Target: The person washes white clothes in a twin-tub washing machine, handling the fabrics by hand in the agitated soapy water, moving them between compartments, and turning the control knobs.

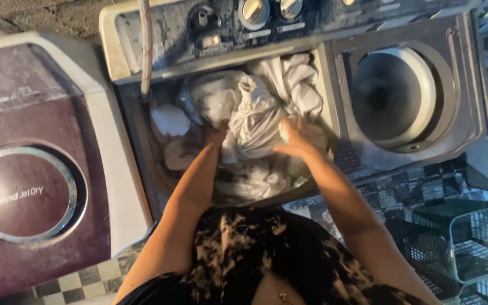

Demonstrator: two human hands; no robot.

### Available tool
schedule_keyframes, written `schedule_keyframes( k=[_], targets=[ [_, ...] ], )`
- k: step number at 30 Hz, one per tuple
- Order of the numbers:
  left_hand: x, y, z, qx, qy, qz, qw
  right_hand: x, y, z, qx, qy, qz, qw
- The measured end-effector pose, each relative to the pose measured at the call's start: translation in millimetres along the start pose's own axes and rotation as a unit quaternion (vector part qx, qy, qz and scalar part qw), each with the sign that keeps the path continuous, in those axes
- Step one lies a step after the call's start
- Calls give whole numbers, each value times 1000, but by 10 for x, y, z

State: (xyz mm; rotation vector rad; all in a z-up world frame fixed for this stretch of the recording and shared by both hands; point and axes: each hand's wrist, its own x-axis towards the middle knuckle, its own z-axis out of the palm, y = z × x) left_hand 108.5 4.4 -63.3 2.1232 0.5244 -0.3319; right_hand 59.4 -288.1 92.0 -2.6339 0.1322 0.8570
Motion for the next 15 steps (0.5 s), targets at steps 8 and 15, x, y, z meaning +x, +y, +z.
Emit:
schedule_keyframes(
  k=[8,15],
  targets=[
    [679,-50,-454,136,-102,51,984,656,-221,877,-87,-140,-74,984],
    [147,198,-904,13,-67,39,997,1013,-489,1385,-14,-292,-37,956]
  ],
)
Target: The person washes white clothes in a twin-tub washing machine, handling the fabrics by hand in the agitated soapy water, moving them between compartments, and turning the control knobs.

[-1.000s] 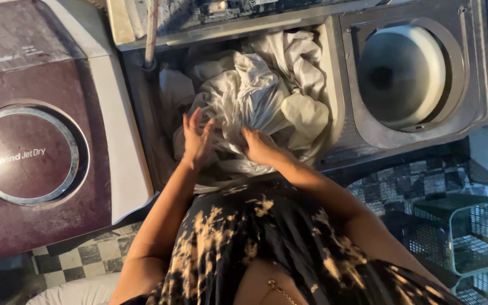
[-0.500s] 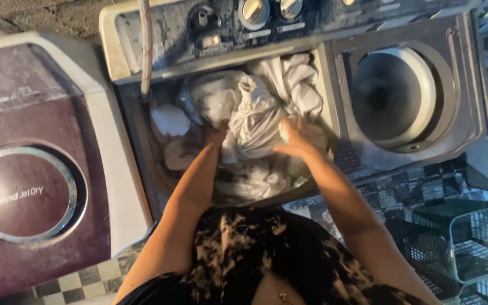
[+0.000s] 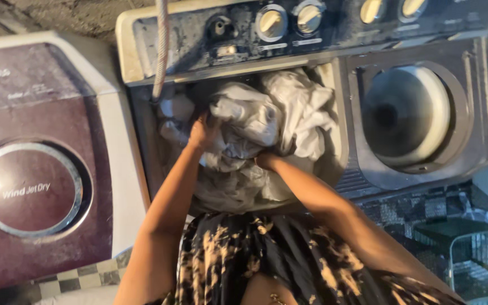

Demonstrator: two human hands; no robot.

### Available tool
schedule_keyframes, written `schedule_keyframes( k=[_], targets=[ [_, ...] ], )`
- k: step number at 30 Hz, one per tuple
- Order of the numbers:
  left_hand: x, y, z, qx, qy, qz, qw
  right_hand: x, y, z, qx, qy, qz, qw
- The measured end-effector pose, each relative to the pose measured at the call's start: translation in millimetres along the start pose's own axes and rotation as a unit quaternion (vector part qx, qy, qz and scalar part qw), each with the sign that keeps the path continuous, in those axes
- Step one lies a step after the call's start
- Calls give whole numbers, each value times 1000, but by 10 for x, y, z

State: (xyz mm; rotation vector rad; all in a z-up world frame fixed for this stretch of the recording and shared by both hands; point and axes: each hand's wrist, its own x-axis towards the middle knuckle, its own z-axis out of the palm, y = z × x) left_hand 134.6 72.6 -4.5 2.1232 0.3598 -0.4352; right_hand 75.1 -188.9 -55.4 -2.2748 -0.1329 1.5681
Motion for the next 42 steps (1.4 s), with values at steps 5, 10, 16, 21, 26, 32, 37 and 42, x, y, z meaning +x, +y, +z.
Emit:
schedule_keyframes(
  k=[5,10,16,21,26,32,37,42],
  targets=[
    [-1249,142,31,-140,112,34,983,168,-626,356,331,-52,30,942],
    [-2161,305,-41,-234,90,-150,956,-32,-1073,333,511,-114,43,851],
    [-2181,513,142,-383,-60,-291,875,-357,-1199,-394,300,-25,-153,941],
    [-1515,498,702,-374,-79,-319,867,-364,-901,-1150,-154,478,-366,783],
    [-707,-31,1006,-171,26,-35,984,-31,-350,-1133,-29,354,-122,927],
    [-96,-493,566,48,-78,75,993,-35,-228,-495,-75,258,-41,962],
    [-36,-126,393,187,-105,21,977,-521,-528,20,-73,165,-72,981],
    [-642,283,575,225,53,174,957,-820,-828,215,-28,160,-343,925]
  ],
)
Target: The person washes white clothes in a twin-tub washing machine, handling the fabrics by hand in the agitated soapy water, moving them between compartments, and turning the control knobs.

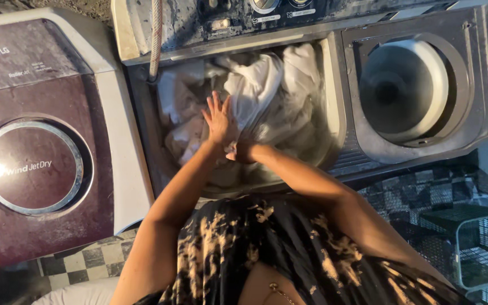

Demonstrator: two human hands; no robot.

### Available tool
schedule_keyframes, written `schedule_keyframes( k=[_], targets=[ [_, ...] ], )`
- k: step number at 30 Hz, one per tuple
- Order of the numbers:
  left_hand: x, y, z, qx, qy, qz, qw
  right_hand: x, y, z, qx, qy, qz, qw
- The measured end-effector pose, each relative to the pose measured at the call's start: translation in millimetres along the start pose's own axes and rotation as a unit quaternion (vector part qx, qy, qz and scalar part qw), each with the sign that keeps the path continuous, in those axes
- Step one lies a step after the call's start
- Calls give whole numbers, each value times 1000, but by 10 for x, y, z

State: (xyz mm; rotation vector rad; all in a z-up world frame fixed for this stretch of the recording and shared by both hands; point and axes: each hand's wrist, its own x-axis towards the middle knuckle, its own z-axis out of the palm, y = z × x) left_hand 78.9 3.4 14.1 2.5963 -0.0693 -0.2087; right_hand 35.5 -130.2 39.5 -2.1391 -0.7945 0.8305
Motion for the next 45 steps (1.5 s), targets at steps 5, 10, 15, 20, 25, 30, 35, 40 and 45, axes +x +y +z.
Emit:
schedule_keyframes(
  k=[5,10,15,20,25,30,35,40,45],
  targets=[
    [-834,79,57,-261,60,-67,961,-165,178,-628,-155,298,93,937],
    [-1349,-140,138,-315,15,-147,937,-426,670,-1284,-126,180,266,939],
    [-1489,-296,-19,-325,27,-148,934,-269,819,-671,-170,-21,338,926],
    [-1516,-270,-278,-354,71,-175,916,87,774,-22,-49,7,173,984],
    [-1502,-224,-448,-354,116,-189,908,781,393,306,359,81,431,824],
    [-1490,-184,-412,-360,105,-186,908,999,267,59,503,52,295,810],
    [-1565,-148,-370,-292,117,-132,940,814,369,-845,-138,276,91,947],
    [-1689,-111,-401,-294,112,-123,941,344,647,-1247,-155,214,184,947],
    [-1693,-69,-541,-334,122,-132,925,92,980,-551,-151,198,262,932]
  ],
)
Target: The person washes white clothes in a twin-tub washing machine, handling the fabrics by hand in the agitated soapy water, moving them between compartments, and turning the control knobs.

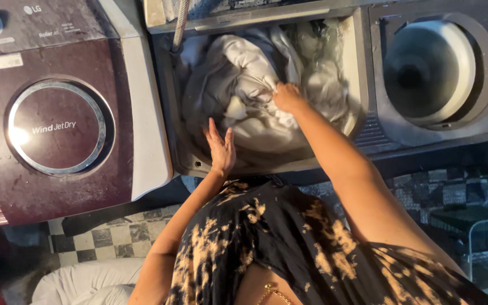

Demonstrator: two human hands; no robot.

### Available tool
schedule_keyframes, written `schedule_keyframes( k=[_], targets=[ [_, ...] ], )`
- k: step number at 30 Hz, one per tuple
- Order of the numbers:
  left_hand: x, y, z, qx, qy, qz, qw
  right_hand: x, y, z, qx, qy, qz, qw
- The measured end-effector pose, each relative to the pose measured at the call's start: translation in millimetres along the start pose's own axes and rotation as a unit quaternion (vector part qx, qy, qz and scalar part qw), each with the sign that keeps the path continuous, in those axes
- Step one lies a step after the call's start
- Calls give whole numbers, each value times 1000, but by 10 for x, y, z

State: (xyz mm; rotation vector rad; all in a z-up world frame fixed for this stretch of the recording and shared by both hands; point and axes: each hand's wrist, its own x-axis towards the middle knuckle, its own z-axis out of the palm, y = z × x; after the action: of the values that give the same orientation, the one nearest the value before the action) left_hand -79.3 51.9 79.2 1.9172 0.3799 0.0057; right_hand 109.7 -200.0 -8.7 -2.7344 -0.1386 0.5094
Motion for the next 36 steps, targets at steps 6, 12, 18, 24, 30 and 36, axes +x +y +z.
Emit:
schedule_keyframes(
  k=[6,12,18,24,30,36],
  targets=[
    [-29,89,-60,19,14,39,999,-625,-525,612,15,34,-12,999],
    [20,48,8,18,8,31,999,-822,-1120,58,128,-6,-88,988],
    [61,-31,81,65,57,30,996,-102,-427,-811,28,177,-110,978],
    [99,-81,481,107,50,-87,989,175,485,-806,101,-64,-41,992],
    [96,-252,1013,-40,-18,-248,968,-391,145,8,-162,-260,-126,944],
    [129,-52,1398,-230,-13,-456,860,-795,-422,-282,174,-242,-83,951]
  ],
)
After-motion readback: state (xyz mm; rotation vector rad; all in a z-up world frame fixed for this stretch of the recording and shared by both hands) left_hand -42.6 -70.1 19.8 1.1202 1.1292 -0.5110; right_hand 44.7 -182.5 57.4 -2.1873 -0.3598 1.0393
